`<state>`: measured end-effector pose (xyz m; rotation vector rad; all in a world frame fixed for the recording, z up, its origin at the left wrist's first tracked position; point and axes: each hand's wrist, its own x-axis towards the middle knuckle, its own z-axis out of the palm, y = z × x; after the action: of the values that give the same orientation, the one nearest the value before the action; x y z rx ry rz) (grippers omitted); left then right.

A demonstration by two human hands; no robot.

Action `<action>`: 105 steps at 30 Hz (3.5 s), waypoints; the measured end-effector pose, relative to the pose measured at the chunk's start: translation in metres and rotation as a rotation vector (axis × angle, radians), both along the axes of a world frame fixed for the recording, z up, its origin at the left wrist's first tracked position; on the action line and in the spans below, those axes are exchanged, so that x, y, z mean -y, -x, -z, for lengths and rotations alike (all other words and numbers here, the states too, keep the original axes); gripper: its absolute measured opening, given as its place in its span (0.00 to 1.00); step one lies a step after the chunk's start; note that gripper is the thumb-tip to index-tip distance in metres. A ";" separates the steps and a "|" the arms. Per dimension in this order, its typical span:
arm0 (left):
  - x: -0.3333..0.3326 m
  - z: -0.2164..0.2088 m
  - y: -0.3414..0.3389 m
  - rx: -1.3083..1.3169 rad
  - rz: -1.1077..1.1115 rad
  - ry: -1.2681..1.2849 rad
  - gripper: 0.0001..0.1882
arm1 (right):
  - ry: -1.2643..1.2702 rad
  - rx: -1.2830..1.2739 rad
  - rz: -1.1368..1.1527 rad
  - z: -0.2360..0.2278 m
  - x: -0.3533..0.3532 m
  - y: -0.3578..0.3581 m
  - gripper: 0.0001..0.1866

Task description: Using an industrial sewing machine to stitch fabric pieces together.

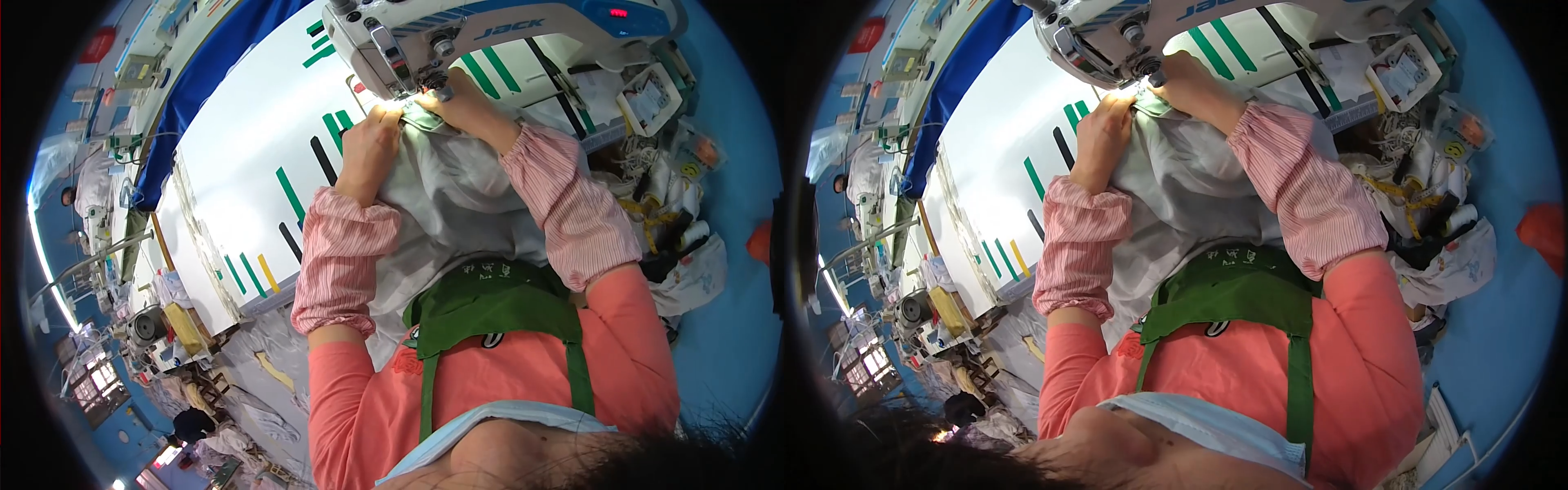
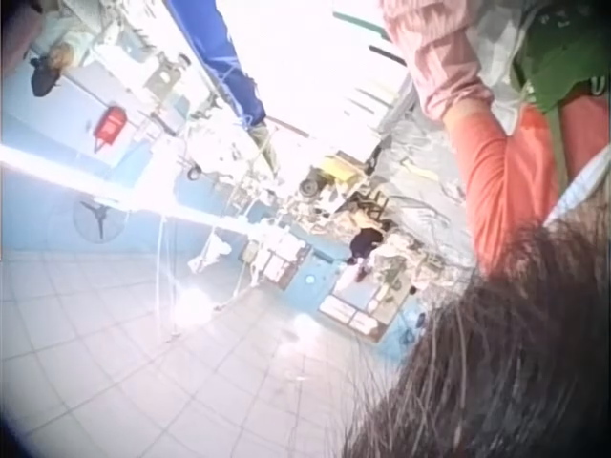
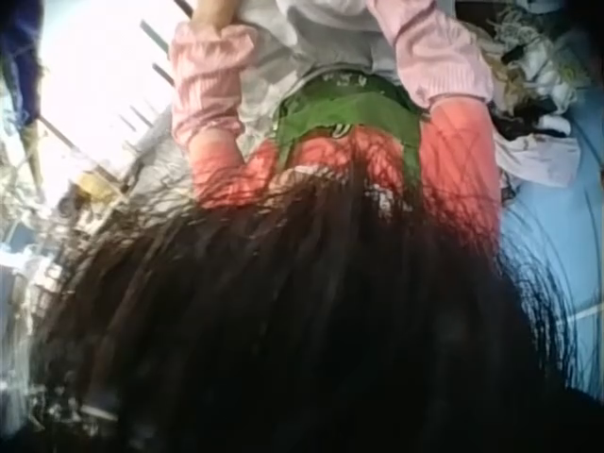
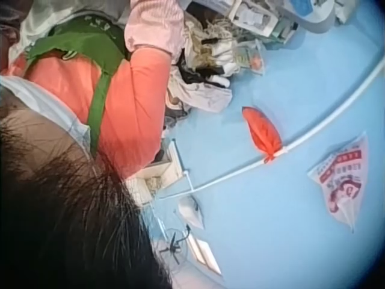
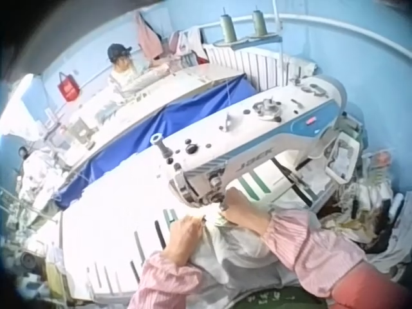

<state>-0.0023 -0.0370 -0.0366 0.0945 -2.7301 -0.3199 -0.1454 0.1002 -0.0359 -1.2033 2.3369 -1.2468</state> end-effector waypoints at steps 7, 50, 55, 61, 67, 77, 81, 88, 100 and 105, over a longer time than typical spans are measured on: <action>0.003 0.001 0.005 0.008 -0.037 -0.027 0.09 | 0.137 -0.141 -0.069 -0.003 0.002 0.009 0.11; -0.043 -0.031 -0.073 0.198 0.057 -0.774 0.07 | 0.050 0.183 -0.339 -0.036 -0.106 -0.047 0.09; -0.063 -0.040 -0.094 0.221 0.057 -0.962 0.06 | 0.104 0.172 -0.476 -0.047 -0.126 -0.057 0.09; -0.083 -0.055 -0.104 0.023 0.124 -0.744 0.06 | 0.227 0.067 -0.616 -0.059 -0.138 -0.065 0.08; -0.082 -0.056 -0.105 -0.049 0.250 -0.573 0.07 | 0.224 0.035 -0.614 -0.063 -0.141 -0.065 0.06; -0.079 -0.069 -0.103 0.131 0.161 -0.663 0.08 | 0.114 0.195 -0.525 -0.067 -0.146 -0.060 0.05; -0.078 -0.068 -0.101 0.080 0.255 -0.728 0.08 | 0.112 0.202 -0.516 -0.070 -0.146 -0.060 0.04; -0.078 -0.068 -0.101 0.053 0.273 -0.743 0.06 | 0.107 0.225 -0.479 -0.068 -0.145 -0.059 0.04; -0.082 -0.069 -0.098 0.009 0.182 -0.825 0.06 | 0.169 0.282 -0.400 -0.071 -0.142 -0.062 0.05; -0.084 -0.065 -0.098 -0.012 0.113 -0.822 0.06 | 0.174 0.287 -0.380 -0.074 -0.142 -0.065 0.06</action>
<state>0.0957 0.0474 0.0285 0.1543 -2.4130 -1.4368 -0.0805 0.2423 0.0378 -1.3400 1.7303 -1.3941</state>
